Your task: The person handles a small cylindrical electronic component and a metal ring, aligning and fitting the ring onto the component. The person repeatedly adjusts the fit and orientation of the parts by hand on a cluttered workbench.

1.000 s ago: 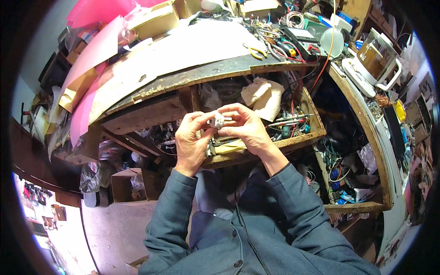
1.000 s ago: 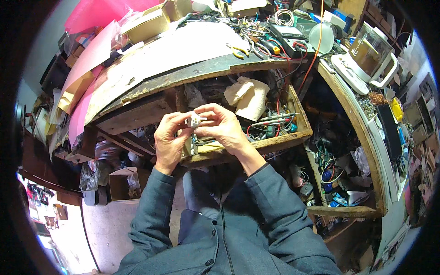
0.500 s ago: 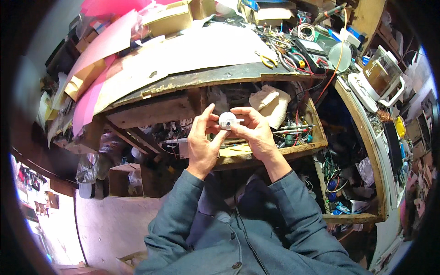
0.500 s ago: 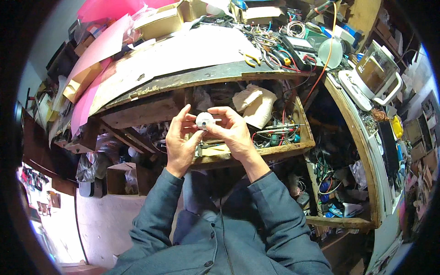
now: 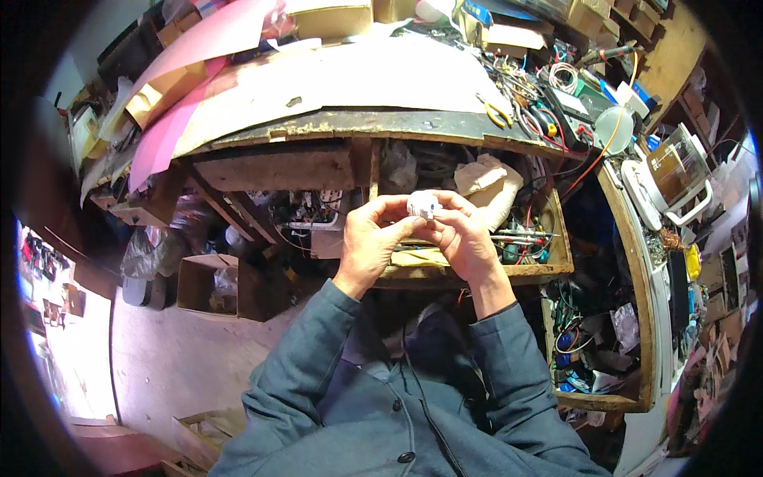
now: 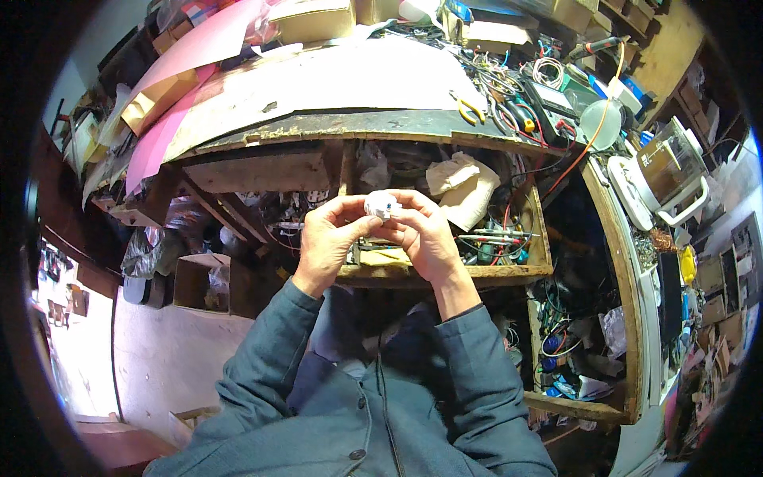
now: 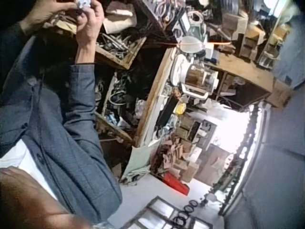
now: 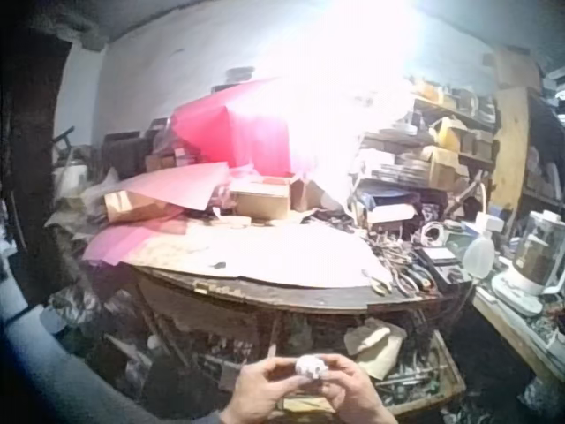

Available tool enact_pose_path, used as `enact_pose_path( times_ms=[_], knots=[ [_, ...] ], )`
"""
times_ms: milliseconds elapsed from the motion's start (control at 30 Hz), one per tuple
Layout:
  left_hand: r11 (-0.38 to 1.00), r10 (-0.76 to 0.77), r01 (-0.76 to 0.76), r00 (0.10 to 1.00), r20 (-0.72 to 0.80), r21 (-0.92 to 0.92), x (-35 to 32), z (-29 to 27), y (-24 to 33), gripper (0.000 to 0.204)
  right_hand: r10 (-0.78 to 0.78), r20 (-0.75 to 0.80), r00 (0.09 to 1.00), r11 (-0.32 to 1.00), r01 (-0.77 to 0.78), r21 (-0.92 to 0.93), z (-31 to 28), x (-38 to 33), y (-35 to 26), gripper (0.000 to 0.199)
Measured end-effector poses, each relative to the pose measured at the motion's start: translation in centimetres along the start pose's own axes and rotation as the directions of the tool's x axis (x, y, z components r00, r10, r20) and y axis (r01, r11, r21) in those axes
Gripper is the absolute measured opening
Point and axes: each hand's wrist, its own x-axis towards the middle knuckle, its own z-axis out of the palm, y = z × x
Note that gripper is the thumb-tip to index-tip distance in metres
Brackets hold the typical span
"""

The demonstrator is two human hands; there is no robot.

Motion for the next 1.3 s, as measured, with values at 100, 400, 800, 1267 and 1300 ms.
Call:
enact_pose_path(
  times_ms=[100,400,800,1267,1300],
  knots=[
    [1.0,0.013,-0.012,0.999,-0.036,0.025,-0.3,0.5,0.9,0.027,0.014,0.018,1.0,0.999,-0.015,0.034,0.1,0.0,-0.1,0.035],
    [0.997,0.001,-0.004,0.999,-0.037,-0.075,-0.2,-0.3,-0.2,0.024,-0.001,-0.023,1.0,0.996,-0.001,-0.089,0.4,0.0,0.0,0.034],
    [0.979,-0.156,0.164,0.985,0.076,-0.119,-0.9,-1.7,1.2,0.026,-0.07,0.104,0.992,0.923,0.104,-0.371,0.1,0.0,0.8,0.046],
    [0.972,-0.012,0.038,0.993,0.115,-0.23,-1.5,-2.1,-1.1,0.028,-0.137,0.17,0.976,0.928,0.187,-0.322,0.5,-0.5,1.0,0.03],
    [0.978,0.001,0.02,0.995,0.102,-0.207,-1.7,-2.3,-1.1,0.028,-0.115,0.171,0.978,0.93,0.167,-0.328,0.6,-0.4,1.3,0.03]
  ],
)
